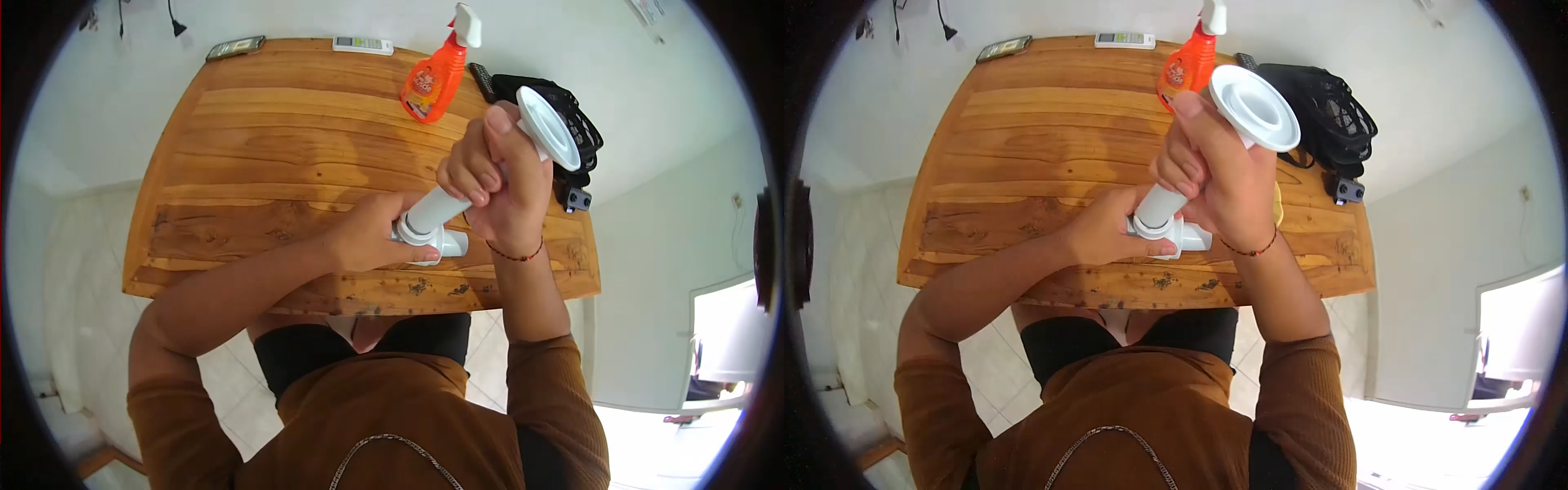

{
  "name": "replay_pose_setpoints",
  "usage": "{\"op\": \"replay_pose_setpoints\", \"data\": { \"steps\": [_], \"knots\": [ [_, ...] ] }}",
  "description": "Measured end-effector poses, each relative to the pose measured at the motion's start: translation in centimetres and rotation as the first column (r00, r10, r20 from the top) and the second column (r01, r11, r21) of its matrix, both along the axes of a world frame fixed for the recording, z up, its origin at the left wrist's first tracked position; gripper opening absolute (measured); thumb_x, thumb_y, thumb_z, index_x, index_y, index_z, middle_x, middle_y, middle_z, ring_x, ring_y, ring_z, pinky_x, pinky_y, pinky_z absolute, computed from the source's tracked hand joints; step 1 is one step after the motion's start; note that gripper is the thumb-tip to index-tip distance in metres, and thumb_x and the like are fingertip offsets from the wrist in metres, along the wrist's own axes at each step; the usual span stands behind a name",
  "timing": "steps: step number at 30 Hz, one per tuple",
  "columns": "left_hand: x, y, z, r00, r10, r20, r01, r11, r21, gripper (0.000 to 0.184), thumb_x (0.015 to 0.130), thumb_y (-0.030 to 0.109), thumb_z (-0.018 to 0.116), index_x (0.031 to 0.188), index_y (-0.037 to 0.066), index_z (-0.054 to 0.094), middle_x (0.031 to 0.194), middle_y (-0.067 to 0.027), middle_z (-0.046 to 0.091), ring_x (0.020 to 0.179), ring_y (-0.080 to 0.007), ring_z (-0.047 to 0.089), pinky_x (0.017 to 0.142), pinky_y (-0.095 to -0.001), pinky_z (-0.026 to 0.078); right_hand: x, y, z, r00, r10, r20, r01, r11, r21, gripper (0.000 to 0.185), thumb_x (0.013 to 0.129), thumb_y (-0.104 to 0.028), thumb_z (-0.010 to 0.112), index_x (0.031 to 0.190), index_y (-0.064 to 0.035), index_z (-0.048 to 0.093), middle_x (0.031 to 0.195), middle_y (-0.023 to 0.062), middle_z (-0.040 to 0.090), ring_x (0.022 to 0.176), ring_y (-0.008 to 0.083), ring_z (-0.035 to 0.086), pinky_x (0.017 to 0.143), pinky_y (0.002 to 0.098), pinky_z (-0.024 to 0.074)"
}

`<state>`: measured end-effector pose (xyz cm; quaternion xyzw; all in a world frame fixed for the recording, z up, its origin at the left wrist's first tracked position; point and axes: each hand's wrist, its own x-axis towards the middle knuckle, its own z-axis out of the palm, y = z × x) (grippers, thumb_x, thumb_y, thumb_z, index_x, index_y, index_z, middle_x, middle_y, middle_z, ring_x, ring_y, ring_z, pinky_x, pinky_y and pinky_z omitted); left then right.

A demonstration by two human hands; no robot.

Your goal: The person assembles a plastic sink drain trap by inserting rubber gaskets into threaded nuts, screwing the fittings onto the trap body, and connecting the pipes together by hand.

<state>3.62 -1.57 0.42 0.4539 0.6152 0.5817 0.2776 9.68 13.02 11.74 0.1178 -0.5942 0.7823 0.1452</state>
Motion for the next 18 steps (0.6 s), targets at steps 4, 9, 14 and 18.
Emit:
{"op": "replay_pose_setpoints", "data": {
  "steps": [4, 9, 14, 18],
  "knots": [
    [0.3, 0.0, -0.5, 1.000, 0.000, -0.015, 0.001, 0.997, 0.079, 0.047, 0.086, 0.021, 0.083, 0.121, 0.000, 0.061, 0.106, -0.0139, 0.070, 0.099, -0.0227, 0.068, 0.089, -0.0360, 0.053, -0.1, -0.3, -0.4, 0.999, 0.005, 0.049, -0.006, 1.000, 0.027, 0.037, 0.103, -0.021, 0.050, 0.071, -0.0148, 0.034, 0.051, -0.0033, 0.033, 0.038, 0.0069, 0.030, 0.041, 0.0256, 0.0308],
    [0.6, -0.2, -0.2, 0.998, -0.006, -0.056, 0.010, 0.998, 0.066, 0.041, 0.088, 0.021, 0.080, 0.117, -0.001, 0.060, 0.104, -0.0182, 0.069, 0.097, -0.0292, 0.069, 0.087, -0.0394, 0.053, 0.1, -1.3, -0.5, 0.994, -0.089, 0.059, 0.083, 0.991, 0.102, 0.034, 0.101, -0.018, 0.049, 0.071, -0.0143, 0.034, 0.049, -0.0025, 0.032, 0.036, 0.0077, 0.026, 0.038, 0.0261, 0.0279],
    [0.6, -0.4, -0.3, 0.985, -0.004, -0.173, 0.005, 1.000, 0.004, 0.036, 0.090, 0.023, 0.077, 0.111, -0.001, 0.059, 0.102, -0.0198, 0.069, 0.098, -0.0350, 0.068, 0.084, -0.0427, 0.052, 0.7, -2.5, -0.2, 0.992, -0.104, 0.071, 0.085, 0.970, 0.227, 0.030, 0.099, -0.016, 0.049, 0.073, -0.0124, 0.036, 0.048, -0.0012, 0.032, 0.036, 0.0083, 0.025, 0.038, 0.0270, 0.0290],
    [0.8, -0.7, -0.2, 0.988, 0.019, -0.152, -0.012, 0.999, 0.048, 0.035, 0.090, 0.022, 0.078, 0.108, -0.001, 0.058, 0.100, -0.0210, 0.068, 0.097, -0.0375, 0.068, 0.083, -0.0437, 0.052, 1.1, -2.7, -0.4, 0.982, -0.185, 0.027, 0.168, 0.938, 0.304, 0.027, 0.099, -0.015, 0.049, 0.075, -0.0106, 0.037, 0.048, 0.0000, 0.032, 0.037, 0.0092, 0.027, 0.038, 0.0281, 0.0304]
  ]
}}
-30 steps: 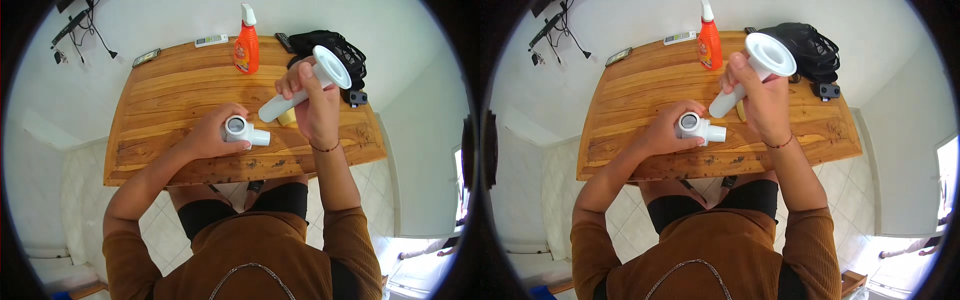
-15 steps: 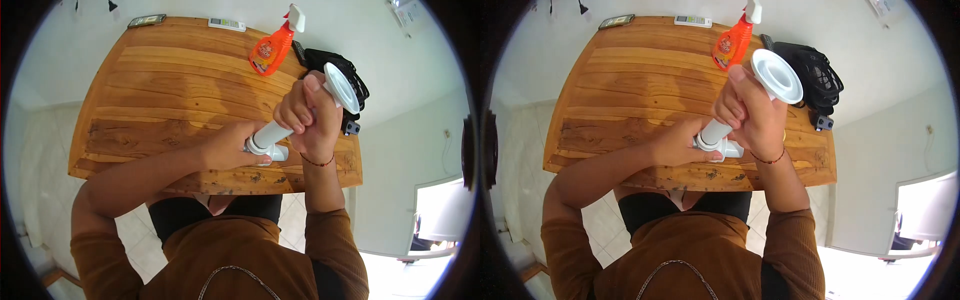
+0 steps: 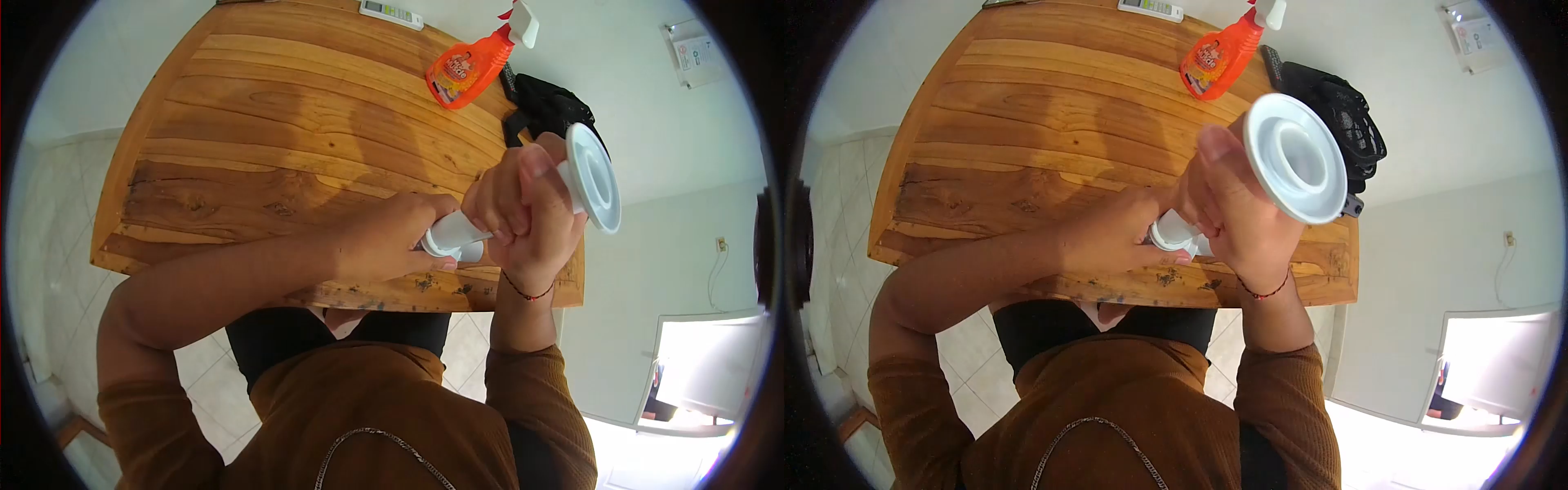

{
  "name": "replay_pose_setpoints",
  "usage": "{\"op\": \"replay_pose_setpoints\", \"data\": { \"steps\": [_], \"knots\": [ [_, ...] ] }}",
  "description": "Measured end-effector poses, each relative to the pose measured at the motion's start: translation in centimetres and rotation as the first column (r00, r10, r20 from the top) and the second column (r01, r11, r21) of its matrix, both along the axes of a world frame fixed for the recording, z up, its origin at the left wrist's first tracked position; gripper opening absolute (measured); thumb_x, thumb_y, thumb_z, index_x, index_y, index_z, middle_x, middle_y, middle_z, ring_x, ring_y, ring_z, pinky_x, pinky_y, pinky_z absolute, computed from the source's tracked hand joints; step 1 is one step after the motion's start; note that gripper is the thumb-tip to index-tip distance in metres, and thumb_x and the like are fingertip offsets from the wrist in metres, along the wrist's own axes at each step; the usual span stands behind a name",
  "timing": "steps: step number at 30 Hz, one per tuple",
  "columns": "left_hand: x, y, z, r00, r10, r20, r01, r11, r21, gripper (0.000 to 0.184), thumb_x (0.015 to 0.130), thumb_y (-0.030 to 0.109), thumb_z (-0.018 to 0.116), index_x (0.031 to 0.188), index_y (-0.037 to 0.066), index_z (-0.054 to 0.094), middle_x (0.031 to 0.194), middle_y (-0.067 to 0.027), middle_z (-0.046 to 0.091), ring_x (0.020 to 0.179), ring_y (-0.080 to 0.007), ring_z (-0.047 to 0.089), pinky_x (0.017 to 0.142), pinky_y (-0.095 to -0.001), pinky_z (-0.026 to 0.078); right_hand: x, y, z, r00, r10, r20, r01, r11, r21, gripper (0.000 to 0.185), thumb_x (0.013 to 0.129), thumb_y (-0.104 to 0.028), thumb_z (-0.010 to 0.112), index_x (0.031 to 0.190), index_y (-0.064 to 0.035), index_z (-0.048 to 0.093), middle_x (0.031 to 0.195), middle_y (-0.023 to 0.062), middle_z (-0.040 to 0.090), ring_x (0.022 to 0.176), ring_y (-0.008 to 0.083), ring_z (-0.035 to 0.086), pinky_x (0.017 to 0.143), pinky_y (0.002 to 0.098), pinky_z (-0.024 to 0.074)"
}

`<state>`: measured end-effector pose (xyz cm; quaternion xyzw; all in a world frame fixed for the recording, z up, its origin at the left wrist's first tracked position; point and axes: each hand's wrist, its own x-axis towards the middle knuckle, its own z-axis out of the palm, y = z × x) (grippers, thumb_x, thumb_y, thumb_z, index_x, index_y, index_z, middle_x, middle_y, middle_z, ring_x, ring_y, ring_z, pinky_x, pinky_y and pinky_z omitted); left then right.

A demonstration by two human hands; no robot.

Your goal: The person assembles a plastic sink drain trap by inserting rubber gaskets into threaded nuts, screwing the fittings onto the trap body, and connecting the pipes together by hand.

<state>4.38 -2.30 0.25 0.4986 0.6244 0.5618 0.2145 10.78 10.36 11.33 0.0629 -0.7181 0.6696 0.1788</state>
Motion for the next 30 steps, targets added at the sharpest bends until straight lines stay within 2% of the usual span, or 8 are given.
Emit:
{"op": "replay_pose_setpoints", "data": {
  "steps": [5, 7, 11, 13, 17, 19, 21, 30],
  "knots": [
    [0.2, -0.2, 0.9, 0.995, -0.032, 0.094, 0.037, 0.998, -0.048, 0.037, 0.089, 0.020, 0.078, 0.111, -0.002, 0.057, 0.101, -0.0233, 0.068, 0.097, -0.0387, 0.068, 0.083, -0.0435, 0.053, 0.8, 0.1, -0.6, 0.999, -0.004, -0.033, 0.005, 1.000, 0.007, 0.027, 0.100, -0.014, 0.049, 0.077, -0.0103, 0.037, 0.049, 0.0005, 0.033, 0.037, 0.0099, 0.028, 0.039, 0.0282, 0.0314],
    [0.2, -0.1, 0.5, 0.997, -0.025, 0.072, 0.026, 1.000, -0.015, 0.038, 0.089, 0.020, 0.078, 0.112, -0.002, 0.058, 0.102, -0.0231, 0.068, 0.097, -0.0387, 0.068, 0.083, -0.0433, 0.053, 1.0, 0.6, -0.9, 0.988, 0.116, -0.098, -0.111, 0.992, 0.054, 0.026, 0.100, -0.012, 0.048, 0.078, -0.0099, 0.037, 0.049, 0.0005, 0.033, 0.037, 0.0100, 0.028, 0.039, 0.0287, 0.0317],
    [0.2, -0.1, 0.3, 0.993, -0.028, 0.114, 0.028, 1.000, 0.005, 0.040, 0.089, 0.021, 0.078, 0.116, -0.002, 0.059, 0.102, -0.0218, 0.069, 0.097, -0.0360, 0.069, 0.084, -0.0426, 0.053, 1.0, 0.0, -0.9, 0.969, 0.169, -0.181, -0.150, 0.982, 0.112, 0.024, 0.101, -0.010, 0.047, 0.079, -0.0090, 0.037, 0.051, 0.0011, 0.034, 0.038, 0.0103, 0.030, 0.040, 0.0289, 0.0311],
    [0.1, 0.3, -0.5, 0.995, -0.023, 0.096, 0.017, 0.998, 0.060, 0.041, 0.090, 0.021, 0.078, 0.117, -0.003, 0.059, 0.102, -0.0213, 0.070, 0.097, -0.0340, 0.070, 0.084, -0.0420, 0.053, 1.1, -0.7, -0.7, 0.990, -0.073, -0.122, 0.111, 0.933, 0.343, 0.022, 0.099, -0.007, 0.049, 0.080, -0.0082, 0.038, 0.053, 0.0008, 0.035, 0.040, 0.0105, 0.033, 0.040, 0.0282, 0.0295],
    [-0.2, 1.1, -1.3, 0.995, -0.005, 0.103, -0.014, 0.982, 0.188, 0.043, 0.090, 0.021, 0.078, 0.119, -0.004, 0.059, 0.104, -0.0208, 0.071, 0.097, -0.0298, 0.071, 0.085, -0.0395, 0.054, -1.1, -0.8, -0.3, 0.994, -0.083, -0.076, 0.100, 0.962, 0.253, 0.023, 0.097, -0.007, 0.052, 0.076, -0.0070, 0.042, 0.053, 0.0001, 0.034, 0.042, 0.0097, 0.029, 0.041, 0.0277, 0.0279],
    [-0.6, 0.9, -1.0, 0.994, 0.012, 0.105, -0.026, 0.990, 0.140, 0.046, 0.090, 0.023, 0.079, 0.120, -0.005, 0.058, 0.106, -0.0217, 0.071, 0.099, -0.0311, 0.071, 0.086, -0.0393, 0.054, -1.8, -1.0, -0.1, 0.996, -0.068, -0.064, 0.082, 0.969, 0.235, 0.024, 0.097, -0.007, 0.054, 0.075, -0.0066, 0.043, 0.054, -0.0001, 0.033, 0.042, 0.0094, 0.028, 0.042, 0.0275, 0.0273],
    [-0.6, 0.9, -0.8, 0.995, 0.008, 0.103, -0.018, 0.995, 0.098, 0.049, 0.090, 0.025, 0.079, 0.122, -0.006, 0.058, 0.106, -0.0230, 0.071, 0.100, -0.0326, 0.071, 0.087, -0.0405, 0.054, -1.9, -1.0, 0.1, 0.998, -0.050, 0.043, 0.049, 0.998, 0.029, 0.025, 0.097, -0.007, 0.053, 0.074, -0.0074, 0.043, 0.053, -0.0002, 0.033, 0.042, 0.0091, 0.028, 0.042, 0.0275, 0.0280],
    [-0.7, 0.6, -0.2, 1.000, 0.011, 0.023, -0.010, 1.000, -0.018, 0.050, 0.090, 0.024, 0.077, 0.123, -0.006, 0.056, 0.105, -0.0249, 0.070, 0.099, -0.0358, 0.070, 0.086, -0.0424, 0.054, -2.3, -1.0, 0.2, 0.995, -0.064, 0.074, 0.061, 0.997, 0.037, 0.028, 0.097, -0.011, 0.053, 0.072, -0.0091, 0.041, 0.052, -0.0012, 0.032, 0.040, 0.0088, 0.028, 0.042, 0.0273, 0.0295]
  ]
}}
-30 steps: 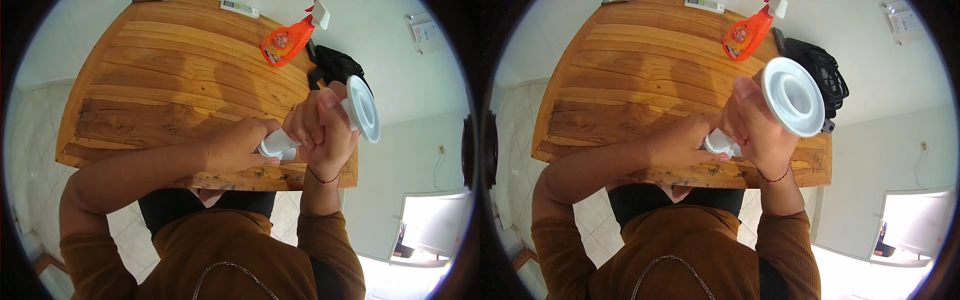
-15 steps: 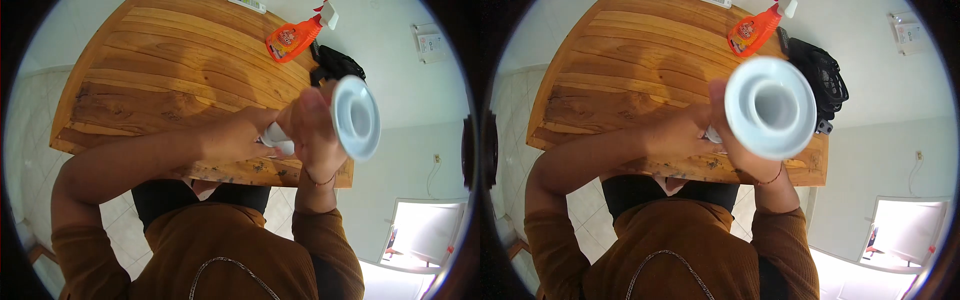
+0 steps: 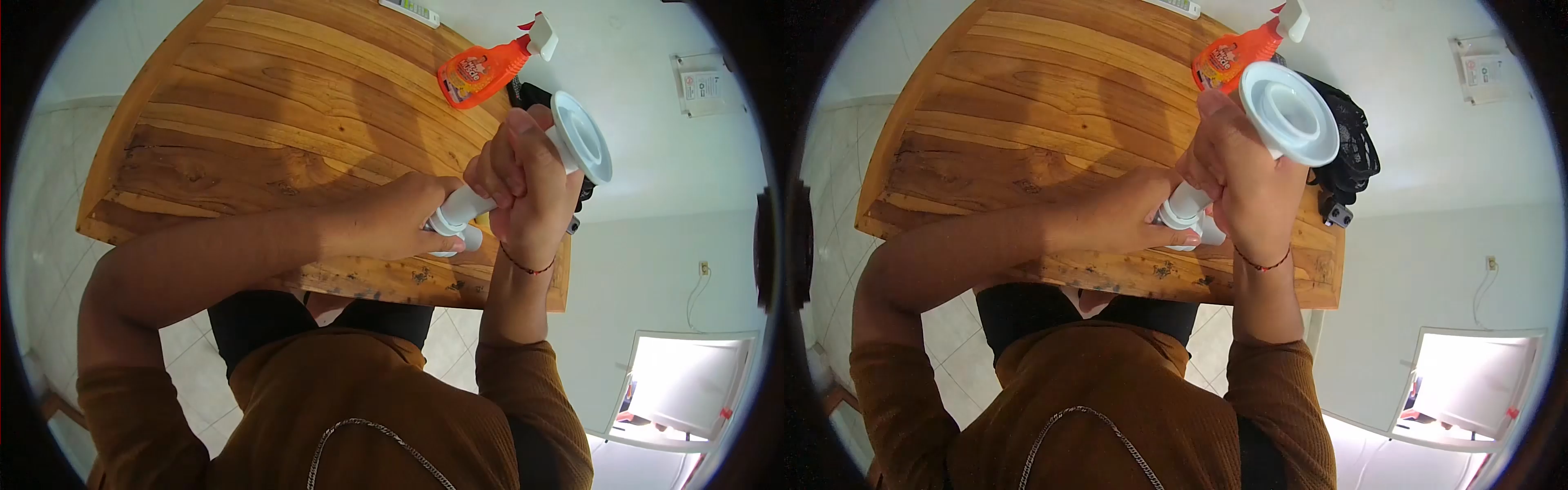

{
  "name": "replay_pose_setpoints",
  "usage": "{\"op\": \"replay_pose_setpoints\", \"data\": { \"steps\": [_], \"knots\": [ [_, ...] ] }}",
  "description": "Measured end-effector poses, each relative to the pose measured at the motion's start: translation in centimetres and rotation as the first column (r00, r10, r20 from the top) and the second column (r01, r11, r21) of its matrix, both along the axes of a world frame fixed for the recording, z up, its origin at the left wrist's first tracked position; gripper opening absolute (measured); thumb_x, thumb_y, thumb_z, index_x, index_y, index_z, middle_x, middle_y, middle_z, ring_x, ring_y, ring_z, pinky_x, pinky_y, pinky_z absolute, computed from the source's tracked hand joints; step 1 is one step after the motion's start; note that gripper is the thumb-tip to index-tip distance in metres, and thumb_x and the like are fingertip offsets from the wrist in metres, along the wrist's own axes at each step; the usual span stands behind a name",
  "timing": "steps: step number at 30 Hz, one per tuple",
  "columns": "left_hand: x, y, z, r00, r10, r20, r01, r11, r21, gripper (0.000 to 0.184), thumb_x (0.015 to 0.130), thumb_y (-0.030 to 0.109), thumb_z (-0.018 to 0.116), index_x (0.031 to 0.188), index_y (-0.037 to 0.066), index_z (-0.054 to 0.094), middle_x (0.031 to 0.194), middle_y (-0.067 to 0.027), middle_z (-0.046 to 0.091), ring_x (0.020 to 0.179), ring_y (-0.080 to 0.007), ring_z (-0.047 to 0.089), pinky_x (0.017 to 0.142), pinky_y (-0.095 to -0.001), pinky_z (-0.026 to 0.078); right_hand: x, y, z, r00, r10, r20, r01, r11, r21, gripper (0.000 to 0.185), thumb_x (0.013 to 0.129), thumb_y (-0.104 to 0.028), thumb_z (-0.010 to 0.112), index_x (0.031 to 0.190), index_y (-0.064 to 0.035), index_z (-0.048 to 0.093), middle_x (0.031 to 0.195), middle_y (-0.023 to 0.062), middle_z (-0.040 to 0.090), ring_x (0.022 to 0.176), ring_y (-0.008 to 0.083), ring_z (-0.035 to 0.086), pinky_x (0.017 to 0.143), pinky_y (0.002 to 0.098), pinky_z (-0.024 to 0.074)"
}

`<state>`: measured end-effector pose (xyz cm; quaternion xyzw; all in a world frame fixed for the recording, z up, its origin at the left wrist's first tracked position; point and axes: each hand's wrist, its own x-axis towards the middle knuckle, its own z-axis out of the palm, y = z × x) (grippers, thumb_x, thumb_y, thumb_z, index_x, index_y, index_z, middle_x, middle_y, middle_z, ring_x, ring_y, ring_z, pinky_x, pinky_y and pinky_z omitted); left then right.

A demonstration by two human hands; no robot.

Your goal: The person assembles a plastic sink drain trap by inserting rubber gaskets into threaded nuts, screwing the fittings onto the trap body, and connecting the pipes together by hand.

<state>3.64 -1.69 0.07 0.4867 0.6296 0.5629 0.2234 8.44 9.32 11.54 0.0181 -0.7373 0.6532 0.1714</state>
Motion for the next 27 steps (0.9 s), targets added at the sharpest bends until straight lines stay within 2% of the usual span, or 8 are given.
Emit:
{"op": "replay_pose_setpoints", "data": {
  "steps": [6, 13, 15, 17, 20, 23, 25, 27],
  "knots": [
    [1.1, -1.0, 0.0, 0.995, 0.094, -0.043, -0.080, 0.965, 0.251, 0.055, 0.080, 0.026, 0.085, 0.119, -0.004, 0.060, 0.104, -0.0226, 0.070, 0.102, -0.0372, 0.069, 0.088, -0.0431, 0.053, 2.5, 0.7, -0.5, 0.994, 0.077, -0.072, -0.075, 0.997, 0.034, 0.020, 0.097, -0.010, 0.051, 0.079, -0.0076, 0.042, 0.052, -0.0011, 0.032, 0.041, 0.0098, 0.028, 0.042, 0.0286, 0.0299],
    [1.3, -1.2, 0.8, 0.992, 0.075, -0.105, -0.067, 0.994, 0.084, 0.054, 0.076, 0.024, 0.086, 0.117, -0.002, 0.063, 0.106, -0.0234, 0.071, 0.103, -0.0383, 0.069, 0.090, -0.0437, 0.053, 3.6, 2.6, -1.3, 0.958, 0.220, -0.182, -0.238, 0.968, -0.083, 0.011, 0.099, -0.011, 0.045, 0.088, -0.0097, 0.043, 0.051, -0.0012, 0.031, 0.040, 0.0108, 0.031, 0.042, 0.0300, 0.0326],
    [1.1, -1.7, 0.5, 0.992, 0.018, -0.127, -0.019, 1.000, -0.008, 0.057, 0.075, 0.025, 0.086, 0.118, -0.004, 0.063, 0.105, -0.0248, 0.070, 0.102, -0.0397, 0.069, 0.089, -0.0447, 0.054, 3.4, 1.8, -3.1, 0.963, -0.199, -0.181, 0.230, 0.959, 0.165, 0.019, 0.100, -0.010, 0.043, 0.082, -0.0119, 0.039, 0.052, -0.0025, 0.031, 0.041, 0.0086, 0.030, 0.041, 0.0282, 0.0316],
    [1.4, -1.3, -0.1, 0.994, 0.057, -0.096, -0.058, 0.998, -0.006, 0.057, 0.076, 0.026, 0.086, 0.117, -0.004, 0.062, 0.105, -0.0252, 0.070, 0.101, -0.0401, 0.069, 0.089, -0.0447, 0.054, 2.6, 2.1, -1.8, 0.970, 0.116, -0.216, -0.132, 0.989, -0.063, 0.021, 0.099, -0.010, 0.044, 0.080, -0.0122, 0.038, 0.052, -0.0022, 0.031, 0.040, 0.0092, 0.030, 0.041, 0.0274, 0.0306],
    [1.5, -1.8, 1.0, 0.989, 0.094, -0.116, -0.098, 0.995, -0.029, 0.059, 0.076, 0.026, 0.086, 0.119, -0.005, 0.061, 0.104, -0.0260, 0.070, 0.101, -0.0409, 0.069, 0.089, -0.0447, 0.054, 2.8, 1.8, -1.2, 0.966, 0.148, -0.212, -0.168, 0.983, -0.076, 0.019, 0.098, -0.010, 0.044, 0.080, -0.0126, 0.038, 0.052, -0.0022, 0.030, 0.041, 0.0099, 0.031, 0.042, 0.0284, 0.0319],
    [1.6, -1.6, 1.4, 0.976, 0.095, -0.197, -0.098, 0.995, -0.004, 0.061, 0.077, 0.027, 0.086, 0.121, -0.006, 0.059, 0.105, -0.0262, 0.069, 0.103, -0.0412, 0.068, 0.089, -0.0451, 0.053, 3.2, 1.7, -0.9, 0.977, 0.168, -0.132, -0.172, 0.985, -0.022, 0.019, 0.098, -0.009, 0.044, 0.080, -0.0134, 0.039, 0.052, -0.0024, 0.030, 0.042, 0.0107, 0.031, 0.043, 0.0301, 0.0331],
    [2.0, -1.1, 0.4, 0.969, 0.107, -0.224, -0.100, 0.994, 0.043, 0.061, 0.078, 0.027, 0.086, 0.122, -0.006, 0.057, 0.106, -0.0261, 0.069, 0.104, -0.0412, 0.067, 0.089, -0.0454, 0.053, 3.9, 1.8, -1.8, 0.972, 0.005, -0.235, 0.067, 0.952, 0.297, 0.017, 0.097, -0.008, 0.043, 0.082, -0.0127, 0.039, 0.052, -0.0020, 0.030, 0.042, 0.0115, 0.032, 0.044, 0.0317, 0.0341],
    [2.3, -0.8, -0.3, 0.981, 0.100, -0.168, -0.102, 0.995, -0.004, 0.062, 0.080, 0.027, 0.084, 0.122, -0.007, 0.055, 0.108, -0.0269, 0.068, 0.106, -0.0421, 0.066, 0.090, -0.0461, 0.053, 3.2, 2.1, -1.0, 0.985, 0.115, -0.132, -0.121, 0.992, -0.038, 0.017, 0.097, -0.008, 0.045, 0.082, -0.0107, 0.038, 0.051, -0.0008, 0.030, 0.040, 0.0114, 0.029, 0.042, 0.0304, 0.0317]
  ]
}}
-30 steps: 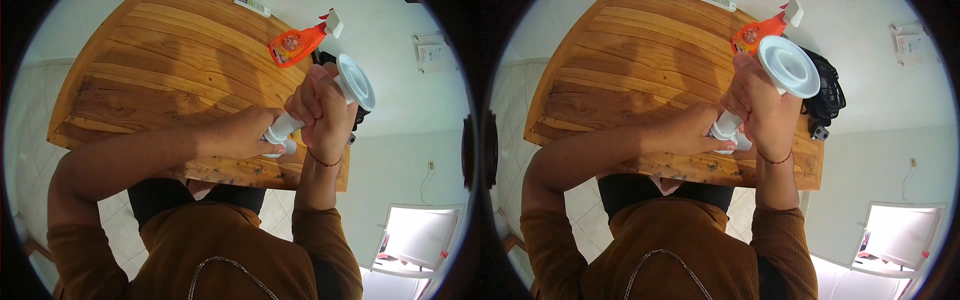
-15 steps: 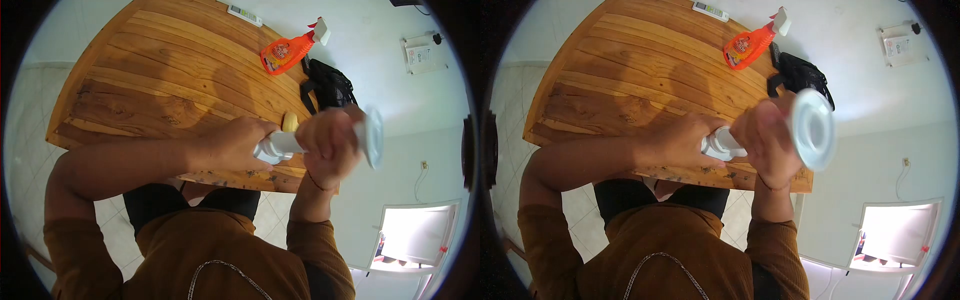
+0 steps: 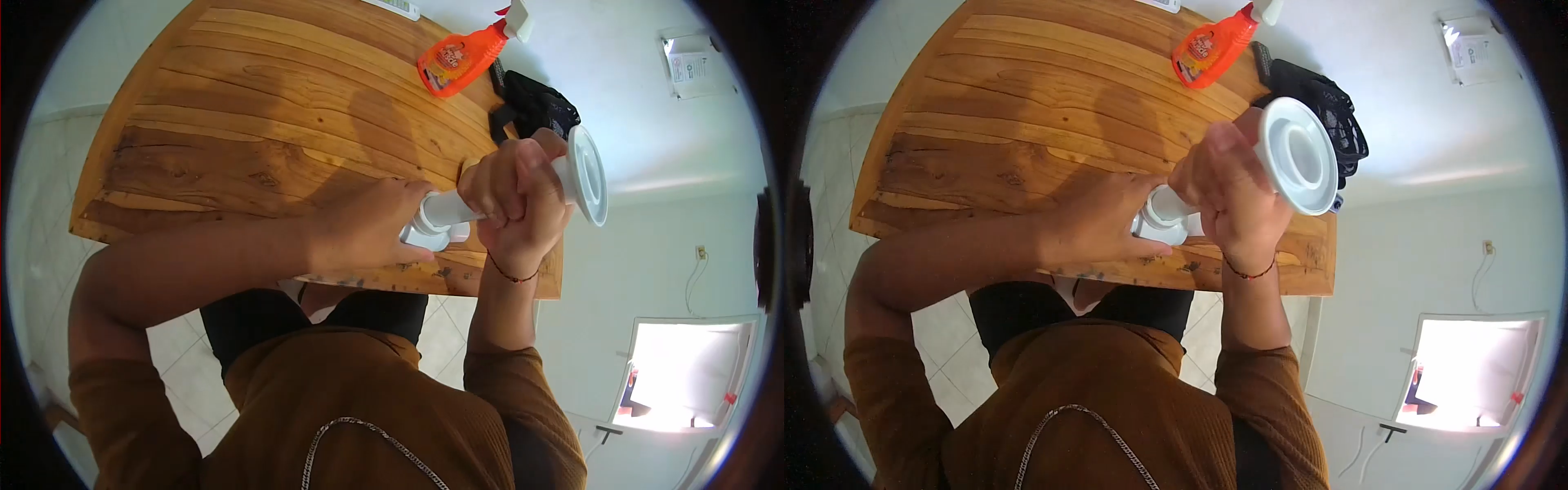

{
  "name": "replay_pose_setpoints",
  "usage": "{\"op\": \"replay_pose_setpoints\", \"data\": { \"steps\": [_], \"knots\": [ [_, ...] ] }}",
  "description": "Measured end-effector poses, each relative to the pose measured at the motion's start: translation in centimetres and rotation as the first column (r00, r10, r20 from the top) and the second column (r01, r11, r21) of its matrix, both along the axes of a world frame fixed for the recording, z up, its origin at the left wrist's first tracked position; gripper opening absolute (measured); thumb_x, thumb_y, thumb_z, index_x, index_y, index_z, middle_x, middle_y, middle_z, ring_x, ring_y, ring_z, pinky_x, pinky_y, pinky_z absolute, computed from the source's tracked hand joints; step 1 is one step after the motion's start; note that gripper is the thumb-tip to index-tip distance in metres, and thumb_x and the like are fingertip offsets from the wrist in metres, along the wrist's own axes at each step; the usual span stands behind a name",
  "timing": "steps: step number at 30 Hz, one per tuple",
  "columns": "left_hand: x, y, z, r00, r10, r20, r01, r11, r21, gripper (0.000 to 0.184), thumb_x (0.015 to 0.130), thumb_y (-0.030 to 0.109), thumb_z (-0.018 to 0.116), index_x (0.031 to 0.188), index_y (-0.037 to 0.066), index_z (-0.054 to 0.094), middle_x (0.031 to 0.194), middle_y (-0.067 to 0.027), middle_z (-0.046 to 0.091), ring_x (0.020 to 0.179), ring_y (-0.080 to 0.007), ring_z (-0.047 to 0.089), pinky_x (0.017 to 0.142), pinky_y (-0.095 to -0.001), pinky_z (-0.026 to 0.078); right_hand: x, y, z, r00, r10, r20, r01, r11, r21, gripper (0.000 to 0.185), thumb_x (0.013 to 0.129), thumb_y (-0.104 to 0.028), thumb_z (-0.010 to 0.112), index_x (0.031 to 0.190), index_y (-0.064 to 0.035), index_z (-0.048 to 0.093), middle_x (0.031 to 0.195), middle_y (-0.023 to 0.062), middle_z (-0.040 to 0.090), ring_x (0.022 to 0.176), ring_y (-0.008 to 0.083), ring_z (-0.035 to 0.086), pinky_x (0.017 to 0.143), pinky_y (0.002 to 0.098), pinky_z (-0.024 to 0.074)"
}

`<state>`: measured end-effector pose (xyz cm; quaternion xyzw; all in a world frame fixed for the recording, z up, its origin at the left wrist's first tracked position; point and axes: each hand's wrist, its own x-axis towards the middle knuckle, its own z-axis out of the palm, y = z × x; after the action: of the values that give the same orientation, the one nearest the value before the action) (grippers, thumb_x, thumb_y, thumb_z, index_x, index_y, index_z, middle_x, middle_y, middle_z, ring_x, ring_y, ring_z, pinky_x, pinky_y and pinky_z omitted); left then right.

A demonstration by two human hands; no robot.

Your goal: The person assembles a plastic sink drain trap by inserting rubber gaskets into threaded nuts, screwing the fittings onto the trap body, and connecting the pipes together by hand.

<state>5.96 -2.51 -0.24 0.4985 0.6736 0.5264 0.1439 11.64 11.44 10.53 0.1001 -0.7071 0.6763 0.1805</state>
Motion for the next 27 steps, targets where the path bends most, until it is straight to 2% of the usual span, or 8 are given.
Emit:
{"op": "replay_pose_setpoints", "data": {
  "steps": [2, 5, 14, 17, 20, 22, 24, 27],
  "knots": [
    [0.4, 0.2, -0.1, 0.999, 0.022, -0.025, -0.022, 1.000, -0.006, 0.061, 0.081, 0.027, 0.083, 0.122, -0.008, 0.054, 0.109, -0.0277, 0.067, 0.106, -0.0427, 0.065, 0.091, -0.0461, 0.053, 0.2, 0.8, -0.5, 0.989, -0.017, -0.147, 0.068, 0.935, 0.349, 0.021, 0.098, -0.009, 0.046, 0.078, -0.0104, 0.037, 0.051, -0.0005, 0.032, 0.039, 0.0113, 0.029, 0.042, 0.0293, 0.0310],
    [0.5, 0.3, -0.2, 0.997, 0.032, -0.071, -0.034, 0.999, -0.023, 0.062, 0.082, 0.026, 0.082, 0.122, -0.009, 0.052, 0.110, -0.0291, 0.066, 0.106, -0.0437, 0.065, 0.092, -0.0461, 0.053, 0.6, -0.4, 0.3, 0.998, -0.060, 0.003, 0.059, 0.988, 0.145, 0.023, 0.097, -0.008, 0.047, 0.076, -0.0092, 0.037, 0.051, -0.0005, 0.033, 0.040, 0.0101, 0.028, 0.042, 0.0287, 0.0304],
    [0.7, -0.2, 1.1, 0.998, -0.010, -0.057, 0.006, 0.998, -0.066, 0.060, 0.082, 0.025, 0.082, 0.123, -0.008, 0.053, 0.110, -0.0288, 0.066, 0.107, -0.0455, 0.064, 0.091, -0.0468, 0.053, 0.3, -1.8, 0.4, 0.982, -0.188, 0.033, 0.177, 0.959, 0.221, 0.019, 0.096, -0.002, 0.056, 0.081, -0.0073, 0.044, 0.054, 0.0000, 0.032, 0.043, 0.0082, 0.026, 0.042, 0.0271, 0.0269],
    [0.1, -0.2, 1.2, 0.987, 0.036, -0.156, -0.037, 0.999, 0.002, 0.059, 0.081, 0.025, 0.083, 0.122, -0.006, 0.055, 0.110, -0.0279, 0.067, 0.107, -0.0458, 0.064, 0.091, -0.0470, 0.053, 0.5, -1.2, 0.9, 0.987, -0.047, 0.152, 0.045, 0.999, 0.012, 0.018, 0.096, -0.002, 0.054, 0.083, -0.0081, 0.043, 0.058, -0.0006, 0.034, 0.045, 0.0095, 0.032, 0.043, 0.0279, 0.0279],
    [-0.2, -0.2, 2.1, 0.975, 0.073, -0.208, -0.067, 0.997, 0.034, 0.057, 0.080, 0.027, 0.083, 0.120, -0.006, 0.057, 0.110, -0.0273, 0.067, 0.107, -0.0445, 0.064, 0.092, -0.0470, 0.052, 1.5, -0.4, 2.6, 0.981, 0.163, -0.110, -0.163, 0.987, 0.005, 0.016, 0.097, -0.001, 0.051, 0.084, -0.0082, 0.043, 0.059, -0.0001, 0.036, 0.046, 0.0103, 0.034, 0.044, 0.0289, 0.0287],
    [0.0, -0.8, 2.6, 0.983, 0.032, -0.182, -0.035, 0.999, -0.017, 0.057, 0.080, 0.027, 0.083, 0.119, -0.006, 0.058, 0.111, -0.0271, 0.067, 0.107, -0.0437, 0.064, 0.093, -0.0469, 0.052, -0.2, -0.1, -2.0, 0.962, -0.125, -0.241, 0.206, 0.915, 0.347, 0.016, 0.096, 0.000, 0.051, 0.084, -0.0080, 0.043, 0.058, 0.0002, 0.038, 0.045, 0.0099, 0.032, 0.043, 0.0286, 0.0314],
    [0.2, -1.1, 2.8, 0.992, 0.024, -0.122, -0.048, 0.980, -0.195, 0.056, 0.080, 0.028, 0.083, 0.118, -0.006, 0.058, 0.109, -0.0266, 0.068, 0.107, -0.0422, 0.064, 0.093, -0.0466, 0.052, 0.8, -0.1, -1.0, 0.997, -0.068, -0.028, 0.071, 0.992, 0.105, 0.012, 0.095, 0.000, 0.052, 0.087, -0.0062, 0.046, 0.058, 0.0003, 0.036, 0.045, 0.0100, 0.032, 0.044, 0.0287, 0.0322],
    [0.2, -1.0, 2.2, 0.993, 0.011, -0.114, -0.022, 0.995, -0.100, 0.058, 0.080, 0.029, 0.083, 0.118, -0.006, 0.058, 0.106, -0.0257, 0.069, 0.105, -0.0423, 0.065, 0.091, -0.0470, 0.053, 0.4, -0.6, -0.5, 0.996, -0.064, 0.069, 0.060, 0.997, 0.053, 0.010, 0.096, 0.000, 0.053, 0.089, -0.0047, 0.048, 0.057, 0.0002, 0.034, 0.044, 0.0099, 0.031, 0.044, 0.0289, 0.0326]
  ]
}}
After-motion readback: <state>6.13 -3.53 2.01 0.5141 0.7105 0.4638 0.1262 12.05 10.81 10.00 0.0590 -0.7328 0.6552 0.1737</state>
